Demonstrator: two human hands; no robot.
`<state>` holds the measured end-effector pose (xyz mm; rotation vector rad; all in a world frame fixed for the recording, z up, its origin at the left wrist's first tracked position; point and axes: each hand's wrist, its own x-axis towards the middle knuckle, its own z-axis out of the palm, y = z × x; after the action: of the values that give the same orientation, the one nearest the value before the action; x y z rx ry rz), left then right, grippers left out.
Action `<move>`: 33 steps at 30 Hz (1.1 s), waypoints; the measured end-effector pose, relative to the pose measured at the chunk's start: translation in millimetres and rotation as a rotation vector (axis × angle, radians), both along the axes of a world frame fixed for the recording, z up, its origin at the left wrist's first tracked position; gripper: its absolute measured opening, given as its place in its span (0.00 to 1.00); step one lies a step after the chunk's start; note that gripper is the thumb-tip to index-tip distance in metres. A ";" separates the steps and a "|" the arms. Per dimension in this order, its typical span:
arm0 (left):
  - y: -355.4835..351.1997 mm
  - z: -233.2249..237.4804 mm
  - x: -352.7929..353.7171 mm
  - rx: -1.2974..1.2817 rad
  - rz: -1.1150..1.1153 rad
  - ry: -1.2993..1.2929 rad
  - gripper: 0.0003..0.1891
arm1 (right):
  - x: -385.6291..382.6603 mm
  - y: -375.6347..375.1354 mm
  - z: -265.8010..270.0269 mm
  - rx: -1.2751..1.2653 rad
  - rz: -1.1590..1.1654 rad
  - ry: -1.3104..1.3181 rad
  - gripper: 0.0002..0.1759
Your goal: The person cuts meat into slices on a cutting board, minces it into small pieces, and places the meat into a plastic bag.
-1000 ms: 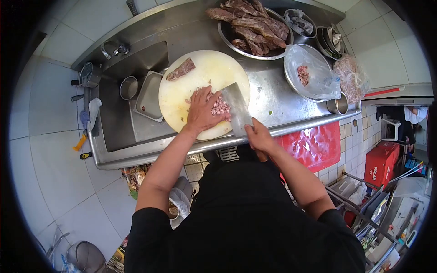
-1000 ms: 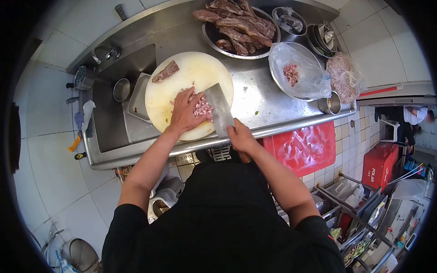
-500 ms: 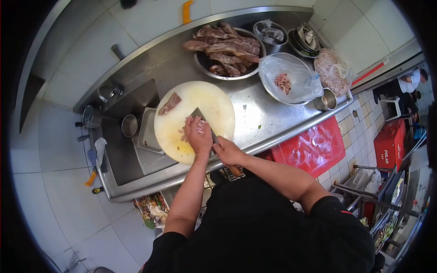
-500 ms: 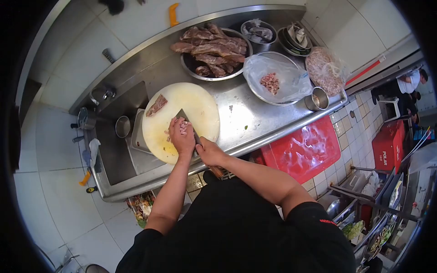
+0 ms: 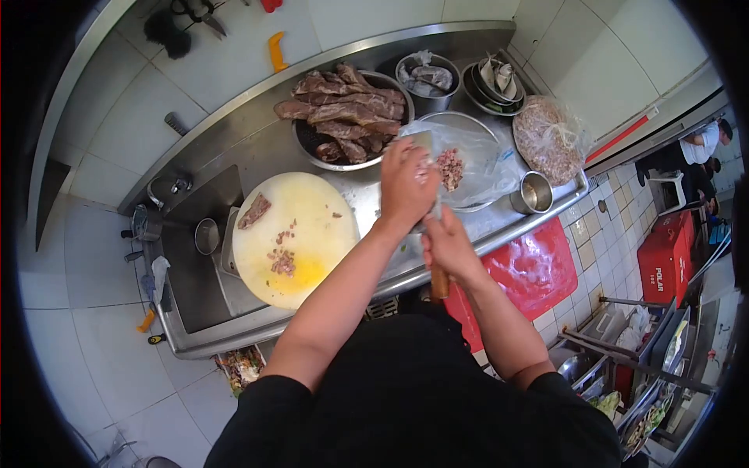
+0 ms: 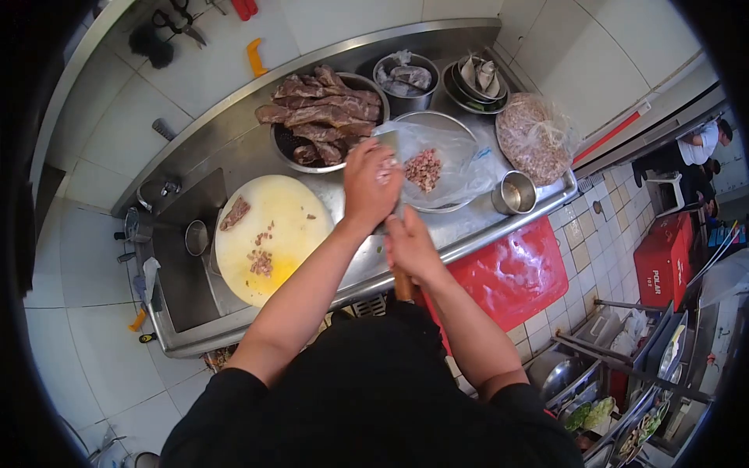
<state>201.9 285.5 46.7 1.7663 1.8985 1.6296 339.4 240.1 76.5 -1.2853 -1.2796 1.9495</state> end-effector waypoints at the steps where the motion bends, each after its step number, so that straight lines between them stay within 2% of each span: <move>1: 19.7 -3.2 16.3 0.003 0.001 0.000 0.16 | 11.7 12.6 8.1 -0.003 -0.055 -0.060 0.06; 4: 72.1 -33.0 42.3 -0.023 -0.081 -0.081 0.15 | 45.2 53.8 -10.5 0.107 -0.115 -0.169 0.05; 6: 98.4 -61.7 43.3 -0.216 -0.182 -0.166 0.14 | 68.4 70.6 -19.6 0.125 -0.123 -0.191 0.05; 7: 104.0 -67.2 43.3 -0.329 -0.132 -0.280 0.13 | 78.3 76.2 -19.5 0.150 -0.125 -0.230 0.05; 8: 112.2 -72.4 37.0 -0.338 -0.133 -0.279 0.13 | 85.0 79.7 -20.4 0.174 -0.127 -0.268 0.05; 10: 120.9 -69.7 17.7 -0.584 -0.157 -0.174 0.11 | 93.3 80.8 -6.1 0.183 -0.133 -0.320 0.06; 14: 123.1 -45.8 0.2 -0.561 -0.151 -0.155 0.10 | 103.1 90.7 3.5 0.203 -0.136 -0.236 0.08; 20: 104.2 -41.4 -18.6 -0.697 -0.103 0.208 0.11 | 109.3 99.1 1.6 0.323 -0.142 -0.240 0.06; 24: 83.2 -28.3 -18.2 -0.613 -0.064 0.080 0.10 | 110.9 97.7 -4.0 0.206 -0.182 -0.140 0.06; 26: 69.9 -14.8 -14.7 -0.504 -0.122 -0.171 0.10 | 108.8 94.9 -8.8 0.178 -0.207 -0.098 0.06; 27: 61.6 -15.8 -16.7 -0.507 -0.116 -0.172 0.10 | 106.1 94.0 -9.7 0.179 -0.239 -0.088 0.06; 29: 43.5 -18.3 -31.6 -0.354 -0.073 -0.217 0.09 | 104.4 96.9 -19.9 0.179 -0.256 -0.071 0.06; 31: 16.3 -21.7 -59.4 -0.339 0.016 -0.235 0.08 | 100.9 101.6 -38.6 0.973 -0.272 -0.369 0.08; 32: -4.3 -23.3 -78.5 -0.319 0.085 -0.255 0.08 | 101.1 99.0 -38.0 0.959 -0.245 -0.334 0.08; 33: -24.9 -31.4 -104.0 -0.318 0.156 -0.266 0.07 | 100.8 96.5 -14.8 0.730 -0.207 -0.366 0.09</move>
<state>97.9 260.7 15.4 1.2446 2.0666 1.4213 440.2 336.6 61.8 -1.3260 -1.7258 0.9660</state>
